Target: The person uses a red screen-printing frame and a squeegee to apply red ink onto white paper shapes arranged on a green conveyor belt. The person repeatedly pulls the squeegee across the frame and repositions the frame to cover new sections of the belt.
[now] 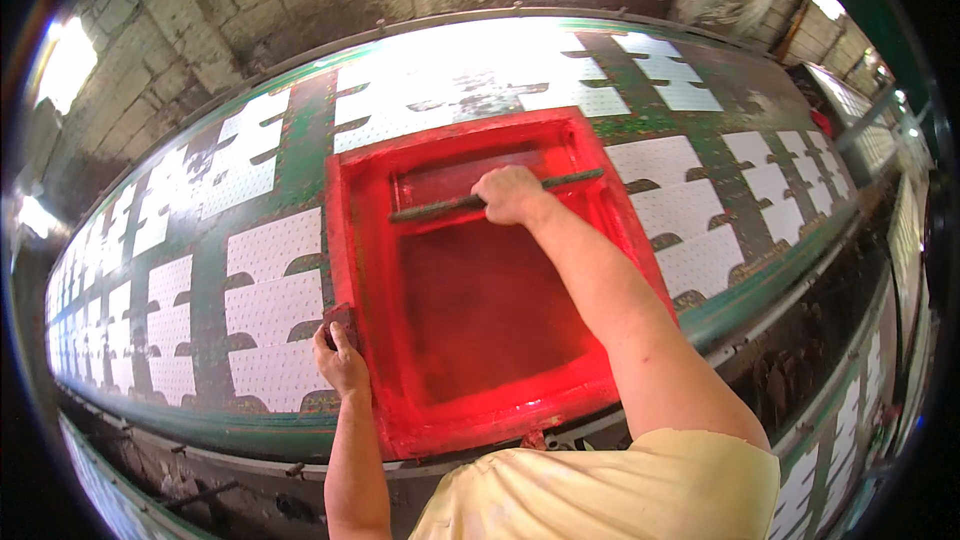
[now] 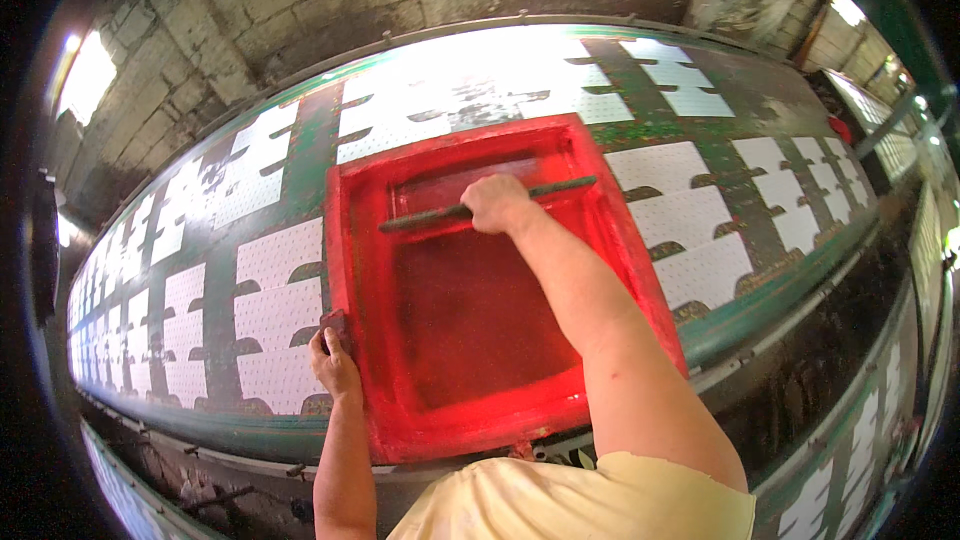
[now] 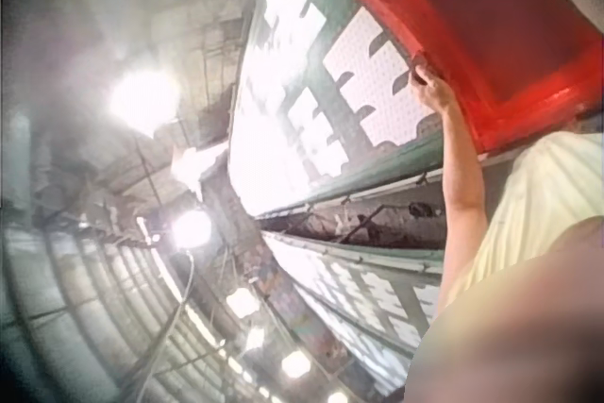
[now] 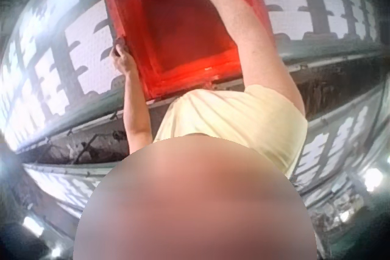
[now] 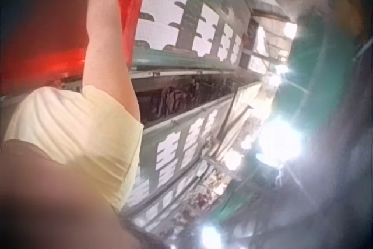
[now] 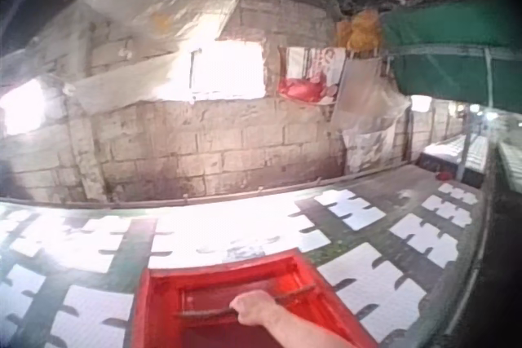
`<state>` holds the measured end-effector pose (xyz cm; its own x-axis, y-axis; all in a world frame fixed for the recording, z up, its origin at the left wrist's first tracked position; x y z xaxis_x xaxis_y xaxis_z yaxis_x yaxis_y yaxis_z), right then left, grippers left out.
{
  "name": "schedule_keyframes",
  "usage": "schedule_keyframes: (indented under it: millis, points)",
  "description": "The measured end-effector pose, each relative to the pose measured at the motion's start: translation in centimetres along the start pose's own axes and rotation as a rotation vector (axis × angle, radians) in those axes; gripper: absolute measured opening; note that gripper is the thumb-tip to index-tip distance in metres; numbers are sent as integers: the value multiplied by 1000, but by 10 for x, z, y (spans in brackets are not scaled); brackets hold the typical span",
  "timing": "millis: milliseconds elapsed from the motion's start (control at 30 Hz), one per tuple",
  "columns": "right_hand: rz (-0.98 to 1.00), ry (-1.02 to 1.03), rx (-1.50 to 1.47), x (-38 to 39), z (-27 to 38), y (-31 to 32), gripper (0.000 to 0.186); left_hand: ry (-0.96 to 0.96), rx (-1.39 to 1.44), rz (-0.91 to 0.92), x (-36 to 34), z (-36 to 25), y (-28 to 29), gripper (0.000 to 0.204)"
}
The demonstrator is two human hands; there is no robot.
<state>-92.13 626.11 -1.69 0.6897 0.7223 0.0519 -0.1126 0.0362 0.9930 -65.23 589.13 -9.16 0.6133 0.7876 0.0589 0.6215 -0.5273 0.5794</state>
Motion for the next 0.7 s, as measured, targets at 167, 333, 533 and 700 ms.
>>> schedule_keyframes:
  millis: [167, 333, 533, 700]
  points:
    - [19, 15, -34, 67, 69, -2, 26, -31, 12, 6, -4, 2, -3, 55]
    - [87, 5, -40, 129, 133, -9, 34, -15, 4, 56, -9, 4, -5, 60]
    - [62, 4, -73, 204, 202, -25, 32, -4, -48, 73, -14, 8, -10, 68]
    - [-67, 65, -38, 252, 243, -32, 32, -62, 2, 54, -9, 7, -7, 66]
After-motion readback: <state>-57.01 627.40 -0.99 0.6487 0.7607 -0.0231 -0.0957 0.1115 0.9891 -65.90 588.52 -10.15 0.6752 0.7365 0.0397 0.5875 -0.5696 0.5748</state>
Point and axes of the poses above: each hand's wrist, its own x-axis away from the middle knuckle, its own y-axis out of the back of the hand, z = x × y, the point moved 5 cm from there along -x, towards the middle knuckle, and after that the axes turned 14 degrees about y, right-handed, at the moved point
